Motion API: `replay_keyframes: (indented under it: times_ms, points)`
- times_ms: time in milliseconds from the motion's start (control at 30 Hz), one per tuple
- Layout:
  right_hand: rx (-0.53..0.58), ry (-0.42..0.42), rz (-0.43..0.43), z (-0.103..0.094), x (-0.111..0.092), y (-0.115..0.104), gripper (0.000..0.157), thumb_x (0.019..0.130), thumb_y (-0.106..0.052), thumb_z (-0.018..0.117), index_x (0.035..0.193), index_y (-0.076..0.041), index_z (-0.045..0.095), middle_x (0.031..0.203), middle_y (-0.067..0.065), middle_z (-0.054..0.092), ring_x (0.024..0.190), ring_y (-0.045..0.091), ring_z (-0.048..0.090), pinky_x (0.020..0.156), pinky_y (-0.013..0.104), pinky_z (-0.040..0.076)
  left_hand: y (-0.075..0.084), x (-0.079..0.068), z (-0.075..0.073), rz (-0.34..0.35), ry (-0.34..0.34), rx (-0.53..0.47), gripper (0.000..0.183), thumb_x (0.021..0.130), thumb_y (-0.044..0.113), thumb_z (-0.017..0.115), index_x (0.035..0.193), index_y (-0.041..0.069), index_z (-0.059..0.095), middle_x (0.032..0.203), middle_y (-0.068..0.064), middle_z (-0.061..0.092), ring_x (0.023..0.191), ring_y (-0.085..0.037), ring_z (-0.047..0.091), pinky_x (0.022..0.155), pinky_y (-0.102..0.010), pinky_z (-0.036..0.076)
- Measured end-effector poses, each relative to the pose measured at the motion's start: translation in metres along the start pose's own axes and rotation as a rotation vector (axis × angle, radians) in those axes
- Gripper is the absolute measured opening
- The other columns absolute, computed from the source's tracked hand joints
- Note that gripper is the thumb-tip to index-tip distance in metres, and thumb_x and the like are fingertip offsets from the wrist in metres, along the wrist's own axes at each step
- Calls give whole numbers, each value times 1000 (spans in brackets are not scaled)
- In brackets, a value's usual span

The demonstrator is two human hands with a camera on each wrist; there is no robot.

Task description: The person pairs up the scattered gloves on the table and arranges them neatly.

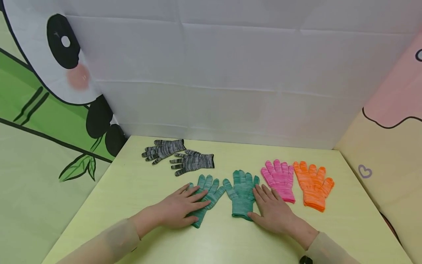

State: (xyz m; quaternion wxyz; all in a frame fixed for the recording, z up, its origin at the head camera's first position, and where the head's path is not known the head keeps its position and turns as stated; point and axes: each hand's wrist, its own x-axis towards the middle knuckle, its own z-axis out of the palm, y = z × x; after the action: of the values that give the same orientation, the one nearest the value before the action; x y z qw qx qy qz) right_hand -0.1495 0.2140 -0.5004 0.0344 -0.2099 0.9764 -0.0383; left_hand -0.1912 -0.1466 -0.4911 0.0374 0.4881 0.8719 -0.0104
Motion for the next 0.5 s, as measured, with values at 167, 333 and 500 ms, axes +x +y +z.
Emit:
replay_keyframes:
  times_ms: [167,333,500]
  points:
    - [-7,9,-11,-1,0,1,85,87,-67,37,147,-7,25,153,9,19,139,32,11,110,51,12,4,3,6,-90,-29,14,65,93,62,28,149,31,16,155,-1,11,139,-33,8,107,-58,9]
    - [-22,-4,-11,-4,-1,0,86,87,-68,36,147,-8,24,153,8,19,139,32,11,110,50,11,7,9,4,-170,-23,32,68,91,64,28,149,31,16,154,-4,13,139,-34,8,108,-58,6]
    - [-6,-10,-17,-5,-3,-3,87,86,-69,37,147,-8,25,152,8,20,140,31,9,110,51,11,6,12,4,-198,-29,17,67,92,64,28,149,31,16,154,-4,13,140,-32,8,108,-57,6]
